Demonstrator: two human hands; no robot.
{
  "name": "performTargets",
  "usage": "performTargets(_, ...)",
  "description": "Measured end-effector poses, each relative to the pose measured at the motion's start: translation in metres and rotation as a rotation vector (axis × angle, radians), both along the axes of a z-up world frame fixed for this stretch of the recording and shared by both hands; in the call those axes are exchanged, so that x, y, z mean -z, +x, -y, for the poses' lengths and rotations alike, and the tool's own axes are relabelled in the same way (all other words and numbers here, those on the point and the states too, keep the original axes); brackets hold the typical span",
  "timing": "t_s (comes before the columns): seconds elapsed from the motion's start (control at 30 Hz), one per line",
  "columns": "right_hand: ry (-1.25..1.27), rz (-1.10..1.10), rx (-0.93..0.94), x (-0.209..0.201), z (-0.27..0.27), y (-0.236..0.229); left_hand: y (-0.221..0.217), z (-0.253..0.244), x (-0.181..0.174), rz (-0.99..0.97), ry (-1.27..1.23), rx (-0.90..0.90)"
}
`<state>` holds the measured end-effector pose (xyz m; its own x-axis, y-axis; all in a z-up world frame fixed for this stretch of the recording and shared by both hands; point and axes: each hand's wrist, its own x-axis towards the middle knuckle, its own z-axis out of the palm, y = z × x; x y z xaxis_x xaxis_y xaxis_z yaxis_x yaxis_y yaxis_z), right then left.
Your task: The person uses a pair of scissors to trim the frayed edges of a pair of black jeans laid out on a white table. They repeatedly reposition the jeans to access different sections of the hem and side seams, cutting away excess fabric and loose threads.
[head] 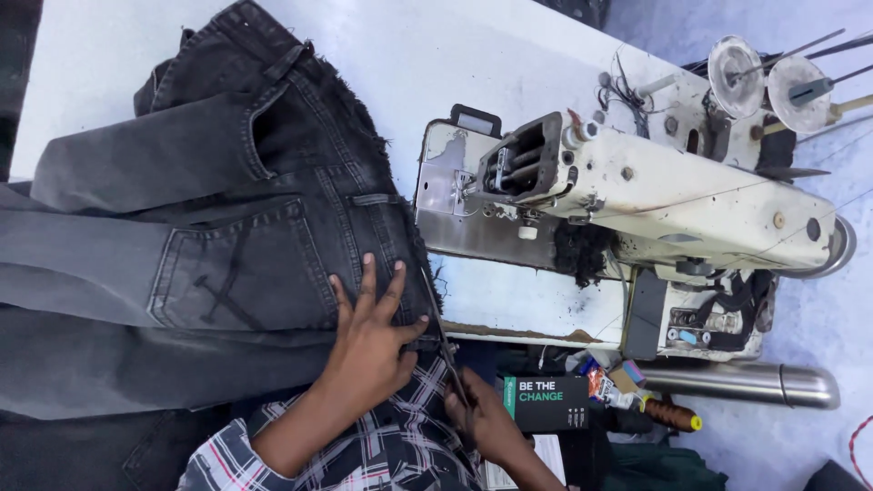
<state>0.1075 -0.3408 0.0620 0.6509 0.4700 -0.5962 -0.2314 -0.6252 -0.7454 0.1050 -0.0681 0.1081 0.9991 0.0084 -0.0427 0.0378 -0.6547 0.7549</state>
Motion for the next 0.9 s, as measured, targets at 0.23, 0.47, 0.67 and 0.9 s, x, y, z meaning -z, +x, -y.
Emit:
performTargets(0.23,-0.039,-0.191,0.156,0.006,-0.007,0.008,-0.001,0.001,0.001,0.023,0.012,0.013)
performTargets(0.47,0.043,-0.150,0.164,0.010,0.002,0.006,0.000,0.001,-0.002,-0.026,0.015,0.022)
performTargets(0.67,-0.019,-0.154,0.177,0.011,0.002,0.007,0.002,-0.001,-0.004,-0.046,0.005,0.032)
performTargets(0.9,-0.065,-0.166,0.179,0.011,0.013,0.007,0.000,-0.001,-0.002,-0.039,-0.024,0.027)
